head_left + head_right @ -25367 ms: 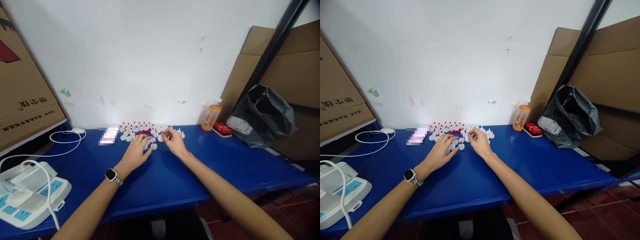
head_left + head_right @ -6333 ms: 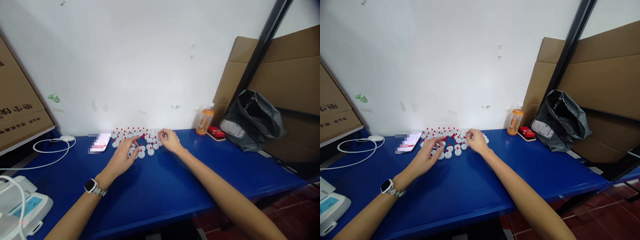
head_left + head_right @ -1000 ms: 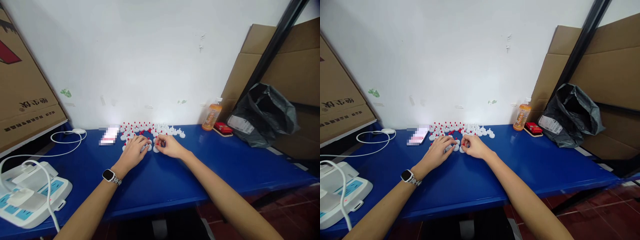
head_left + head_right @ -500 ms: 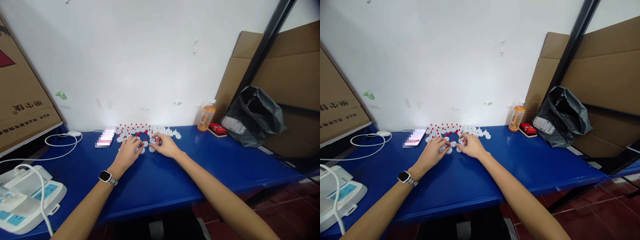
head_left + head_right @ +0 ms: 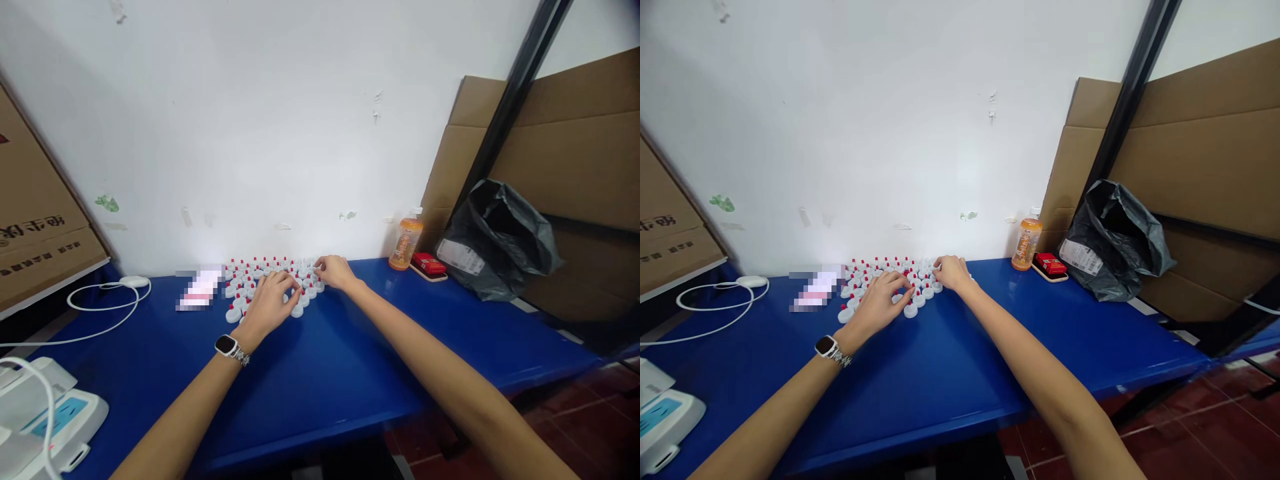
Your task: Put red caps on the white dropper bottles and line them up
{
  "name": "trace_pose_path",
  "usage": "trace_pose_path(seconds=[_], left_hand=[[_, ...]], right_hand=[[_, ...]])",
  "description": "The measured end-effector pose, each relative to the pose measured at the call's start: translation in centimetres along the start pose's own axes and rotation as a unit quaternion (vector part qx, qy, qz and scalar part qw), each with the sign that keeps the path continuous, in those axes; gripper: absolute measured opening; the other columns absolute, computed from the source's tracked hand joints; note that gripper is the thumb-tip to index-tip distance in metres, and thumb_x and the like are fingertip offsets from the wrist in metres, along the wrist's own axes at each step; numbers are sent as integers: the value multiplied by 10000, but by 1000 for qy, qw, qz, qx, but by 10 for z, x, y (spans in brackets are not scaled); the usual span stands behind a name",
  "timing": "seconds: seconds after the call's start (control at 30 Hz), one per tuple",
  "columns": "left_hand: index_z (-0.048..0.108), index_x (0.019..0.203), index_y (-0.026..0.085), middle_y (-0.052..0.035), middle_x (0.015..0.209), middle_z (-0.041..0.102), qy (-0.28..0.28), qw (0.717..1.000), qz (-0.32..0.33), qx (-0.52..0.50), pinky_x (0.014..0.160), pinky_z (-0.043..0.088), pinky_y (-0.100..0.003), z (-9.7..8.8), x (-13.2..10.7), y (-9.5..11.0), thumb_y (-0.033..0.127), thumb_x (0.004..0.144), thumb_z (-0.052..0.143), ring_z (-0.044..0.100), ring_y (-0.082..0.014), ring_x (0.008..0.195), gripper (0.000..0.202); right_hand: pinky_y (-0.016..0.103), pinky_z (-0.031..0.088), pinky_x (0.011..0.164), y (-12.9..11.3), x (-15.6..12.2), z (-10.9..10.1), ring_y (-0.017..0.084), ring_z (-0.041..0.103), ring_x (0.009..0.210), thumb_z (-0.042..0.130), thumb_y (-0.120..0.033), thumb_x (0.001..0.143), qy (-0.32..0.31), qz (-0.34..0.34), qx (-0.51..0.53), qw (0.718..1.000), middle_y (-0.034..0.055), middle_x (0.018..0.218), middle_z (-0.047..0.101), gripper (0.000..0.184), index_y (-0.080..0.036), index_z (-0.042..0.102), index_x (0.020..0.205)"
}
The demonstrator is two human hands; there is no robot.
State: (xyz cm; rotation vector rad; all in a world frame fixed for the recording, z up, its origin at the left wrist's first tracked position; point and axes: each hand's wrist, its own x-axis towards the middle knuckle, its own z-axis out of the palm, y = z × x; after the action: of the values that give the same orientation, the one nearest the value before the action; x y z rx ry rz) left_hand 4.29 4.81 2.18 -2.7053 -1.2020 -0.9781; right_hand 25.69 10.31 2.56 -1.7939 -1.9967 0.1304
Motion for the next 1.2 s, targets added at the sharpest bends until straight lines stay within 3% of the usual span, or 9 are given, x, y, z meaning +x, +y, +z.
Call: trace_pose_path(seconds=[0.2,0.37,0.5,0.6,0.7,0.8,0.9,1.07,1.2], left_hand=[[635,902,229,-36,1001,649,6,1000,-8,-21,882,431,-406,-10,-15,-16,337,964,512,577,-228,981,175],[572,1190,239,-65,1138,641,63,997,-26,-29,948,448,-424,-17,-14,-21,387,965,516,574,-247,1066,275],[487,1356,235,-97,1257,619,55,997,-37,-30,993,436,-463,-15,-16,-23,419,960,520,549,-281,1158,438],[531,1314,216,-101,1179,647,46,997,-53,-39,971,450,-462,-15,-21,-34,432,973,483,575,-281,1113,406],[591,1206,180,-110,1141,653,57,995,-64,-42,971,455,-456,-19,-28,-51,464,979,453,583,-278,1089,389],[601,1180,190,-103,1152,655,52,994,-84,-48,959,465,-445,-24,-35,-62,474,982,440,583,-273,1094,382],[619,1127,205,-92,1120,665,37,994,-78,-60,940,475,-432,-25,-38,-62,456,985,436,595,-264,1071,341],[613,1131,202,-93,1114,658,21,996,-62,-66,952,470,-452,-19,-38,-54,449,981,446,587,-266,1064,333],[610,1150,210,-89,1105,658,14,996,-62,-64,935,471,-452,-16,-38,-51,459,975,459,589,-268,1052,340]], right_hand=[[325,382,867,-14,5,-2,198,662,868,591,-248,875,21,12,11,1000,47,853,754,147,-197,728,852],[312,399,833,-42,-19,-17,182,637,813,617,-288,877,109,-67,107,986,25,826,733,135,-204,718,845],[277,416,750,-75,-34,-16,155,614,759,631,-315,880,64,-163,223,959,4,795,719,145,-209,725,848],[262,414,713,-89,-33,-10,136,588,707,603,-348,902,38,-189,252,948,-7,779,712,190,-208,726,864],[279,415,770,-88,-19,-2,149,595,765,512,-390,960,49,-186,197,961,15,839,717,284,-204,719,903],[338,394,882,-76,3,9,221,594,977,556,-357,930,51,-148,52,986,75,984,701,223,-204,717,949],[350,396,882,-63,20,21,245,607,994,626,-294,859,-9,-100,-39,994,105,1054,684,171,-205,723,969],[282,401,754,-52,29,32,202,651,869,621,-191,811,-48,-63,-30,996,48,897,737,115,-214,714,876],[306,409,755,-52,30,35,225,657,882,629,-300,829,-8,-42,-21,999,72,968,744,252,-208,679,1058]])
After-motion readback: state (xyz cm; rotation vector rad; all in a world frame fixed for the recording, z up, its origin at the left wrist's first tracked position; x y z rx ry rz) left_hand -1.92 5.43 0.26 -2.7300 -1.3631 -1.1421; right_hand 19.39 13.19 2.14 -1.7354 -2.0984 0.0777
